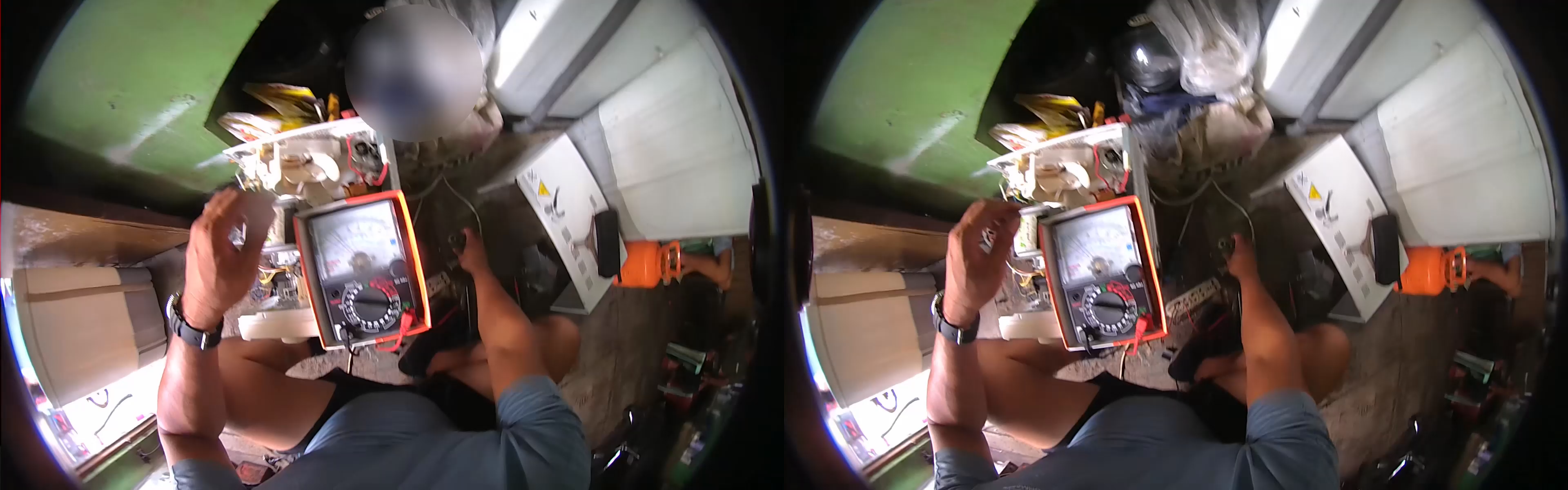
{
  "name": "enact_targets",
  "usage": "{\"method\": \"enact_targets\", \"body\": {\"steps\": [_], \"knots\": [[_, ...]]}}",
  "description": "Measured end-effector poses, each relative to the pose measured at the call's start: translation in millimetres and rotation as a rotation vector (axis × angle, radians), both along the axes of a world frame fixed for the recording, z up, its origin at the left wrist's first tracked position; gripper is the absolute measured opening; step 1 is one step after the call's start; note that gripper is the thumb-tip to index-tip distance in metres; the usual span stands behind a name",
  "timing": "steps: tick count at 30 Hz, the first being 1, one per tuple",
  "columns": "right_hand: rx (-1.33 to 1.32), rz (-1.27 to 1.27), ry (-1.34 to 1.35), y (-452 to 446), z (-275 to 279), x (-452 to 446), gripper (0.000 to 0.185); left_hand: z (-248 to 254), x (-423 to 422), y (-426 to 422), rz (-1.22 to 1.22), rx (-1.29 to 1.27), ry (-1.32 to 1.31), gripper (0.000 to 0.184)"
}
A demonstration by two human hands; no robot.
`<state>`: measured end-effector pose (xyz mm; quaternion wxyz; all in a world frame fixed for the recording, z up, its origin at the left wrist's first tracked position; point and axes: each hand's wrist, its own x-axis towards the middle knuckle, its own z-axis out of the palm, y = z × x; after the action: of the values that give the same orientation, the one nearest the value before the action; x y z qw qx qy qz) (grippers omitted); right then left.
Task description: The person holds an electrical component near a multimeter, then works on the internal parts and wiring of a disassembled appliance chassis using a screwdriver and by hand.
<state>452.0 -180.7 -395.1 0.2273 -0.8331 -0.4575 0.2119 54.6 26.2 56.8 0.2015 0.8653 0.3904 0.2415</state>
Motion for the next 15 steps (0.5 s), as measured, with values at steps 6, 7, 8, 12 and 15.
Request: {"method": "enact_targets", "body": {"steps": [6, 7, 8, 12, 15], "knots": [[0.019, -0.286, -0.011, -31.5, 28.9, 13.8, 0.053, -11.9, 6.9, 7.5, 0.025, -0.088, -0.007, 0.018], [-0.047, -0.429, 0.026, -36.5, 32.5, 13.1, 0.042, -9.3, 5.6, 5.0, 0.019, -0.093, -0.020, 0.018], [-0.112, -0.572, 0.063, -41.1, 36.2, 11.5, 0.035, -5.7, 5.5, 2.8, 0.006, -0.080, -0.028, 0.018], [-0.524, -0.163, 0.049, -84.1, 21.9, -0.8, 0.027, 6.8, -1.0, -13.2, -0.009, -0.131, -0.063, 0.017], [-0.724, -0.112, 0.067, -106.0, 4.8, -9.0, 0.024, 10.5, -7.9, -24.7, -0.062, -0.070, -0.052, 0.017]]}}
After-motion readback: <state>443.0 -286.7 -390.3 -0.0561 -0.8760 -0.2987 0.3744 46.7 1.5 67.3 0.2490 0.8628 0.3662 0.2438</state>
